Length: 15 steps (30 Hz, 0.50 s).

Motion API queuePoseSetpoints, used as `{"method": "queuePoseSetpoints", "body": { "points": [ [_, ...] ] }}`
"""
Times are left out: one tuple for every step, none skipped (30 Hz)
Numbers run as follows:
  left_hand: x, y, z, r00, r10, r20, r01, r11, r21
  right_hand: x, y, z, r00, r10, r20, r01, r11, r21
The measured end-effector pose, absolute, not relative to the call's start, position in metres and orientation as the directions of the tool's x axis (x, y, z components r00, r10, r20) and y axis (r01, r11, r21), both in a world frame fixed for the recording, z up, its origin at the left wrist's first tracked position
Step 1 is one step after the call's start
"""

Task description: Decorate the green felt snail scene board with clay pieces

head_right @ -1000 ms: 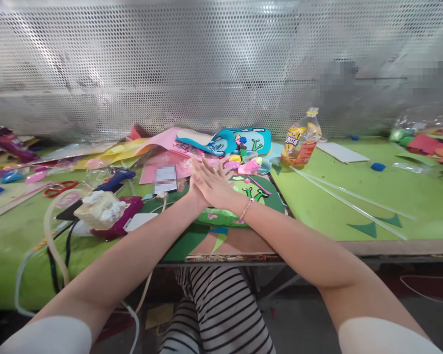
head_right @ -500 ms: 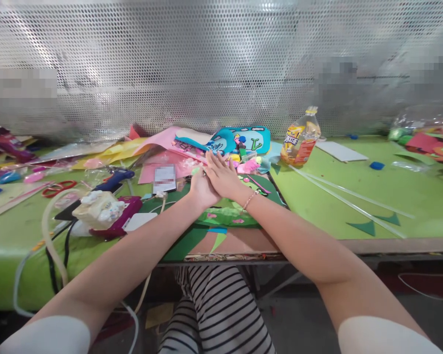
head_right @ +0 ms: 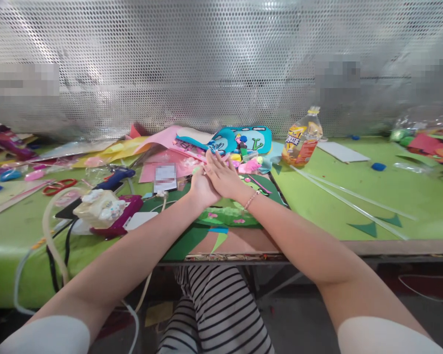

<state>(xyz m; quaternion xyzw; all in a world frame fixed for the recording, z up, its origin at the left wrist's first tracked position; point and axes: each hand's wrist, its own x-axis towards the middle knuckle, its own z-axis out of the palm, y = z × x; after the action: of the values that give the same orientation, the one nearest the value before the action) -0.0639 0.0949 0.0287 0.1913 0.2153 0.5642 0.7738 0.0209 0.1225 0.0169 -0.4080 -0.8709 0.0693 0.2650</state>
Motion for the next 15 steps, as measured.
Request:
{"method": "queuePoseSetpoints", "body": {
  "points": [
    [-0.064, 0.093, 0.030, 0.298, 0.947, -0.120, -0.785, 0.315, 0.533, 0.023, 0.127, 0.017, -0.512, 0.757, 0.407, 0.692, 0.644, -0.327],
    [-0.064, 0.092, 0.032, 0.324, 0.939, -0.119, -0.780, 0.336, 0.528, 0.025, 0.130, 0.016, -0.503, 0.762, 0.408, 0.708, 0.634, -0.311],
    [-0.064, 0.090, 0.033, 0.344, 0.932, -0.115, -0.778, 0.351, 0.521, 0.027, 0.133, 0.016, -0.495, 0.766, 0.409, 0.723, 0.625, -0.295],
    [-0.064, 0.089, 0.033, 0.360, 0.927, -0.108, -0.780, 0.362, 0.510, 0.028, 0.136, 0.016, -0.485, 0.773, 0.408, 0.740, 0.612, -0.280],
    [-0.064, 0.089, 0.034, 0.373, 0.923, -0.099, -0.783, 0.370, 0.501, 0.029, 0.138, 0.016, -0.476, 0.780, 0.407, 0.754, 0.600, -0.268],
    [-0.064, 0.088, 0.034, 0.381, 0.920, -0.089, -0.785, 0.373, 0.495, 0.030, 0.139, 0.017, -0.466, 0.785, 0.407, 0.767, 0.589, -0.257],
    [-0.064, 0.088, 0.034, 0.390, 0.917, -0.078, -0.783, 0.375, 0.496, 0.030, 0.139, 0.017, -0.461, 0.789, 0.406, 0.774, 0.582, -0.251],
    [-0.065, 0.088, 0.034, 0.397, 0.915, -0.071, -0.779, 0.377, 0.500, 0.030, 0.137, 0.018, -0.462, 0.790, 0.403, 0.774, 0.581, -0.252],
    [-0.065, 0.089, 0.033, 0.399, 0.914, -0.070, -0.774, 0.377, 0.508, 0.029, 0.135, 0.019, -0.468, 0.789, 0.398, 0.767, 0.586, -0.260],
    [-0.065, 0.089, 0.032, 0.389, 0.918, -0.074, -0.773, 0.369, 0.515, 0.027, 0.131, 0.019, -0.479, 0.785, 0.393, 0.753, 0.597, -0.275],
    [-0.065, 0.090, 0.031, 0.364, 0.928, -0.077, -0.779, 0.349, 0.520, 0.025, 0.126, 0.021, -0.489, 0.780, 0.389, 0.735, 0.609, -0.297],
    [-0.065, 0.092, 0.029, 0.327, 0.942, -0.075, -0.792, 0.317, 0.523, 0.022, 0.121, 0.022, -0.497, 0.777, 0.386, 0.714, 0.619, -0.326],
    [-0.065, 0.093, 0.027, 0.286, 0.956, -0.062, -0.806, 0.275, 0.524, 0.018, 0.115, 0.023, -0.503, 0.774, 0.385, 0.695, 0.627, -0.351],
    [-0.065, 0.095, 0.025, 0.257, 0.965, -0.054, -0.812, 0.247, 0.529, 0.015, 0.109, 0.024, -0.512, 0.771, 0.378, 0.678, 0.634, -0.373],
    [-0.065, 0.096, 0.023, 0.247, 0.967, -0.055, -0.810, 0.238, 0.536, 0.012, 0.103, 0.025, -0.529, 0.764, 0.369, 0.662, 0.644, -0.384]
  ]
}}
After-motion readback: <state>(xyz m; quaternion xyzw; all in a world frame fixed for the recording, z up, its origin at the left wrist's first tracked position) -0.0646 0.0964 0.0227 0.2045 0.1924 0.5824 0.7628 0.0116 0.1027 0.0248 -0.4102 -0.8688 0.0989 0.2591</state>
